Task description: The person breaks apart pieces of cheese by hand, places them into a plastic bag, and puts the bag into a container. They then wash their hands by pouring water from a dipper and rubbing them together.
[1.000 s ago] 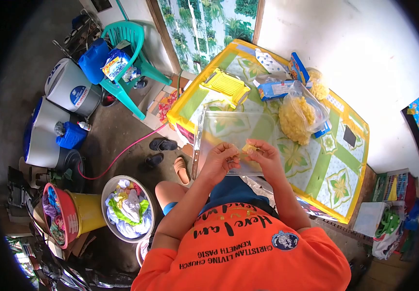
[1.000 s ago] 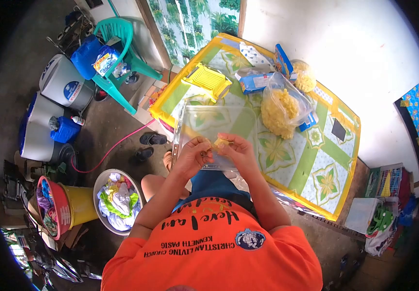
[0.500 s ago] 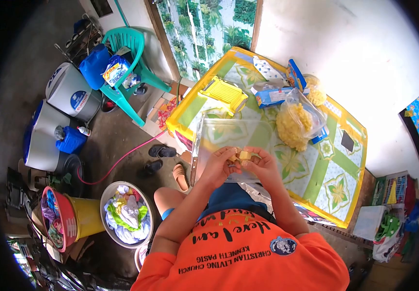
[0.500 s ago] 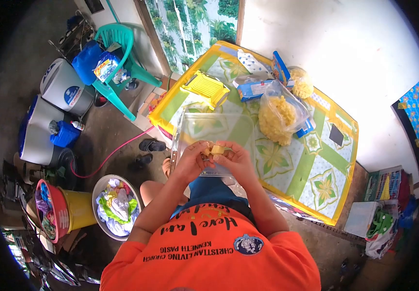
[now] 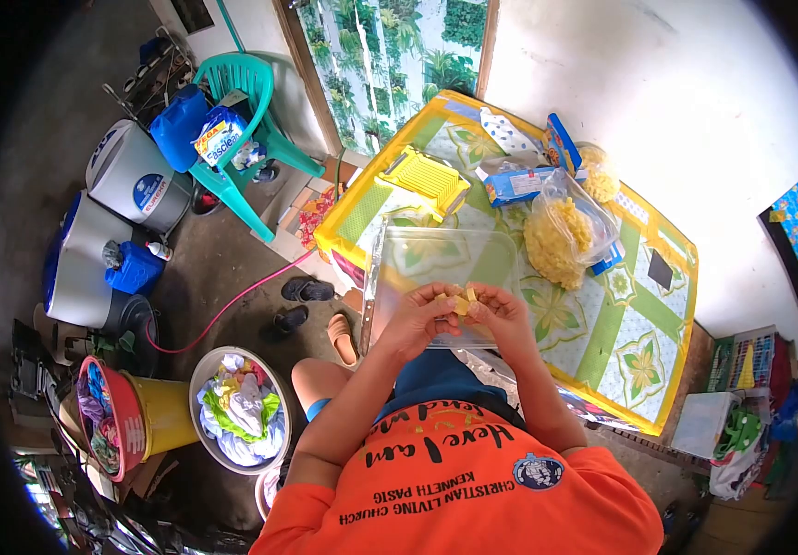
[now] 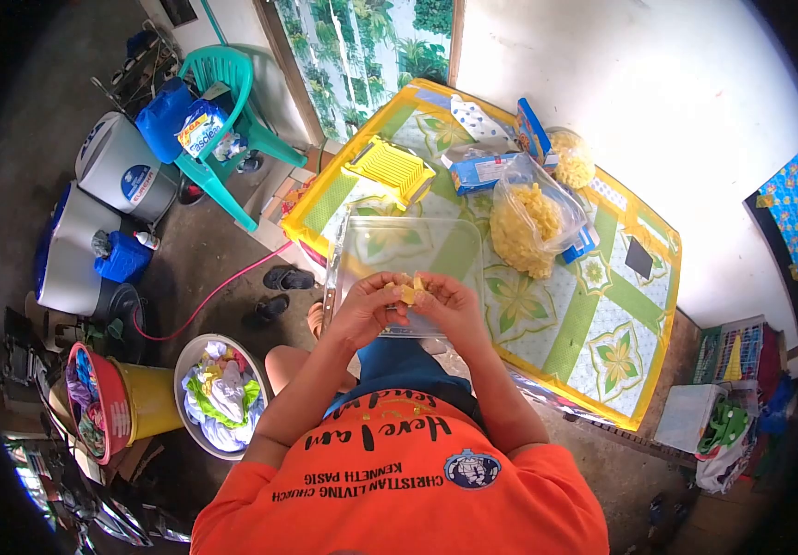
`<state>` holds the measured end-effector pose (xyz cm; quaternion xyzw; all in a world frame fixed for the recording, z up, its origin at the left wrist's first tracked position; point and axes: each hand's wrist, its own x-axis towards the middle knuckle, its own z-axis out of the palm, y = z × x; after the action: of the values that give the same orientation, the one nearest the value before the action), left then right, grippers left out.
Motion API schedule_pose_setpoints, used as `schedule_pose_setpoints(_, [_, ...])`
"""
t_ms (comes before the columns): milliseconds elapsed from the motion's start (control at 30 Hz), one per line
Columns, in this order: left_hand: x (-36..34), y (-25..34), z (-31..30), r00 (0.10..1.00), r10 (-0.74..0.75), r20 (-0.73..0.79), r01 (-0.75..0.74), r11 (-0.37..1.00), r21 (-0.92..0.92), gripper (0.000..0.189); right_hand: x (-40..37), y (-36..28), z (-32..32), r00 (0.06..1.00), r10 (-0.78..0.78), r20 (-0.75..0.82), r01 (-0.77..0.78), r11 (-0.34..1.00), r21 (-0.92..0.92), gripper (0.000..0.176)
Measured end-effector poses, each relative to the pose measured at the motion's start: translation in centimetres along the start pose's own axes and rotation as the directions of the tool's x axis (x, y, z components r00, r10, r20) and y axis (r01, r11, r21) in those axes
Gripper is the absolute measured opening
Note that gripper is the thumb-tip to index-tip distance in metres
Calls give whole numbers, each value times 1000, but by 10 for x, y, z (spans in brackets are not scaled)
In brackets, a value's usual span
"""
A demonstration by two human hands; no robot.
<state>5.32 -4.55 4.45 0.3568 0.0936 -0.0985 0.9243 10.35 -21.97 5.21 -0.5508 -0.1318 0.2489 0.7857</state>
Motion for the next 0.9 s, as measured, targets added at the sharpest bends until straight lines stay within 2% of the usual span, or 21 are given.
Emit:
schedule_pose_setpoints(100, [-1, -1, 0, 999, -6, -47, 6, 1000, -11, 22, -1, -3, 1, 998, 63, -30, -63, 998, 14, 33])
schedule_pose_setpoints(200, [0, -9, -2, 996, 35, -83, -35, 999, 6, 23, -2, -1, 4, 999, -25, -30, 22, 997, -79, 35])
schedule_pose_setpoints(300, [-1, -11, -2, 995, 62, -84, -60, 998, 21, 24, -2, 3, 2, 999, -44, 23, 46, 994, -95, 37])
schedule_pose_setpoints(600, [-5, -6, -3, 997, 54, -59, -55, 998, -21, 24, 0, 0, 2, 1000, 21, 8, -22, 999, 44, 37])
schedule_pose_setpoints(700, [-3, -5, -5, 998, 43, -42, -48, 990, -132, 22, 1, 0, 1, 1000, 26, 8, -26, 996, 86, 38])
schedule_pose_setpoints(900, [-5, -5, -4, 998, 16, -61, -31, 970, -242, 18, 1, 4, -1, 1000, 12, 1, -12, 999, 44, 37])
